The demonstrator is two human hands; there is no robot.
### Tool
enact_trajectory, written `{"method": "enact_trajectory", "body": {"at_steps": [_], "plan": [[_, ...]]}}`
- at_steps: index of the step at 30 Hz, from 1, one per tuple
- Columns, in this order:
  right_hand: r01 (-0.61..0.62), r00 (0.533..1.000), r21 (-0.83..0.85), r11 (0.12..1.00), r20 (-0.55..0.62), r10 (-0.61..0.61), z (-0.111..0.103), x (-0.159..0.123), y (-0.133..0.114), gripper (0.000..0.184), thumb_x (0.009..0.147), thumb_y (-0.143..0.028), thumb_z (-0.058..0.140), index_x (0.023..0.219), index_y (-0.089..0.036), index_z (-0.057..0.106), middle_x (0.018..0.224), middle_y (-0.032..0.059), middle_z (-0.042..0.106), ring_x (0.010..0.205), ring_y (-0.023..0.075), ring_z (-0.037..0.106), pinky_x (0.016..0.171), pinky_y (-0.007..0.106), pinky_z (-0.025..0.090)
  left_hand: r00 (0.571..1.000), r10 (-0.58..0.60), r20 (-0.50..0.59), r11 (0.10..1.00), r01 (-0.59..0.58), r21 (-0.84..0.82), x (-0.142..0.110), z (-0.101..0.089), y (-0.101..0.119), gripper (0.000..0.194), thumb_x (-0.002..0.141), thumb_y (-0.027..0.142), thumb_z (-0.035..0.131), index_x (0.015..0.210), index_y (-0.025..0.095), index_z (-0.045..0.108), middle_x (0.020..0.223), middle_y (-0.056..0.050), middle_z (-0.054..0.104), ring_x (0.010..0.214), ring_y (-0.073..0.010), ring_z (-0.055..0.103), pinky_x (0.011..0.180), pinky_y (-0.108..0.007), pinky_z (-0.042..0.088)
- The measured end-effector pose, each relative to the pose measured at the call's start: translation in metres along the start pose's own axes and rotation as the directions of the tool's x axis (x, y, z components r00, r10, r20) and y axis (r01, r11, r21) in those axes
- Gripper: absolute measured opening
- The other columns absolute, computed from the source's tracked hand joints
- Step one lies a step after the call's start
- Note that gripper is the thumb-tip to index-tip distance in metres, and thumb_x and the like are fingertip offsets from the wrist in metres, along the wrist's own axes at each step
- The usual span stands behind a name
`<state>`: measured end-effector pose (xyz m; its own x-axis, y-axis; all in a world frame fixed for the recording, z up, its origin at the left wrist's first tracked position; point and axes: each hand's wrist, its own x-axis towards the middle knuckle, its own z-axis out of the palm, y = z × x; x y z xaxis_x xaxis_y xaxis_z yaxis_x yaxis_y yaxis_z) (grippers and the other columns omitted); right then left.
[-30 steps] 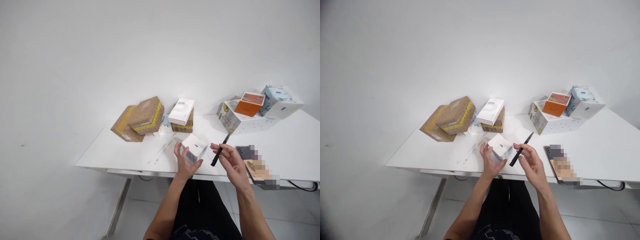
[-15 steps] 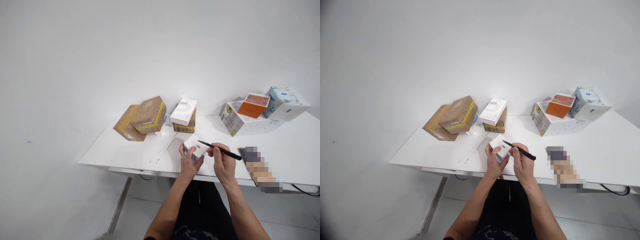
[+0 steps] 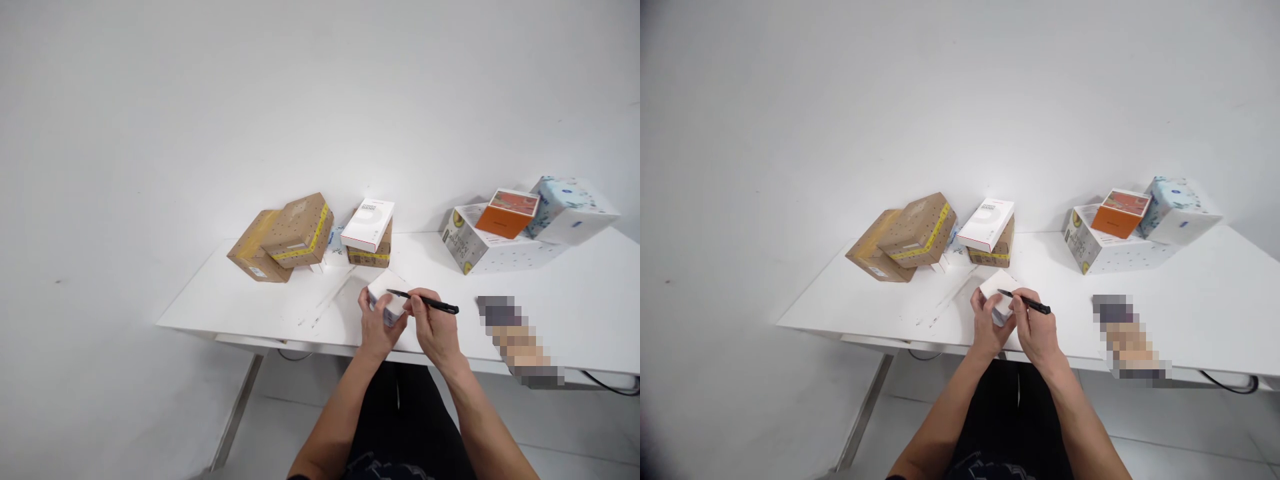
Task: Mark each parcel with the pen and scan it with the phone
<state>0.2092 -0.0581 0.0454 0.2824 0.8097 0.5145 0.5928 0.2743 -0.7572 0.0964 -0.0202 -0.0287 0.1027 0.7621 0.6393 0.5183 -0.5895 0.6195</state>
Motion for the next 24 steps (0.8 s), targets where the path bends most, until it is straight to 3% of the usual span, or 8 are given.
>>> {"method": "enact_trajectory", "body": {"at_steps": [11, 16, 19, 22, 24], "plan": [[-0.019, 1.0, 0.071, 0.997, 0.009, 0.018, -0.002, 0.001, 0.005, 0.017, 0.096, -0.033, 0.043, 0.099, -0.02, 0.054, 0.069, -0.0004, 0.065, 0.06, 0.0129, 0.062, 0.058, 0.025, 0.05, 1.0, 0.021, 0.013, 0.999, -0.02, -0.042, 0.0, 0.0, -0.003, 0.053, 0.074, 0.03, 0.073, 0.119, 0.022, 0.046, 0.132, -0.015, 0.029, 0.117, -0.0289, 0.052, 0.085, -0.043, 0.054], [-0.019, 0.968, 0.175, 0.984, -0.243, 0.062, -0.007, -0.007, 0.021, 0.018, 0.094, -0.028, 0.046, 0.106, -0.02, 0.056, 0.084, 0.0035, 0.067, 0.066, 0.0138, 0.062, 0.066, 0.03, 0.053, 0.999, 0.051, 0.004, 0.998, -0.05, -0.036, 0.0, 0.002, -0.005, 0.054, 0.074, 0.03, 0.072, 0.121, 0.022, 0.044, 0.135, -0.017, 0.026, 0.12, -0.0297, 0.05, 0.088, -0.045, 0.052], [-0.023, 0.965, -0.018, 1.0, -0.262, 0.018, -0.011, -0.011, 0.046, 0.022, 0.092, -0.026, 0.048, 0.111, -0.02, 0.059, 0.099, 0.0083, 0.067, 0.084, 0.0191, 0.064, 0.075, 0.036, 0.053, 0.996, 0.087, -0.004, 0.996, -0.087, -0.017, -0.003, 0.006, -0.01, 0.06, 0.075, 0.028, 0.071, 0.125, 0.023, 0.04, 0.136, -0.017, 0.025, 0.126, -0.0318, 0.044, 0.093, -0.048, 0.05], [0.023, 0.999, -0.409, 0.912, -0.032, -0.04, -0.014, -0.015, 0.076, 0.03, 0.089, -0.017, 0.046, 0.114, -0.018, 0.062, 0.108, 0.0121, 0.067, 0.098, 0.026, 0.058, 0.083, 0.042, 0.05, 0.99, 0.134, -0.052, 0.991, -0.134, -0.005, -0.009, 0.013, -0.019, 0.074, 0.075, 0.029, 0.07, 0.136, 0.023, 0.03, 0.139, -0.019, 0.024, 0.13, -0.0347, 0.039, 0.095, -0.053, 0.048], [0.045, 0.991, -0.615, 0.787, 0.127, 0.042, -0.014, -0.02, 0.092, 0.039, 0.084, -0.008, 0.043, 0.116, -0.018, 0.063, 0.113, 0.0128, 0.066, 0.102, 0.0302, 0.054, 0.081, 0.045, 0.049, 0.985, 0.154, -0.083, 0.988, -0.156, -0.022, -0.014, 0.017, -0.025, 0.085, 0.075, 0.031, 0.07, 0.143, 0.022, 0.02, 0.14, -0.021, 0.024, 0.132, -0.0359, 0.037, 0.095, -0.055, 0.046]]}}
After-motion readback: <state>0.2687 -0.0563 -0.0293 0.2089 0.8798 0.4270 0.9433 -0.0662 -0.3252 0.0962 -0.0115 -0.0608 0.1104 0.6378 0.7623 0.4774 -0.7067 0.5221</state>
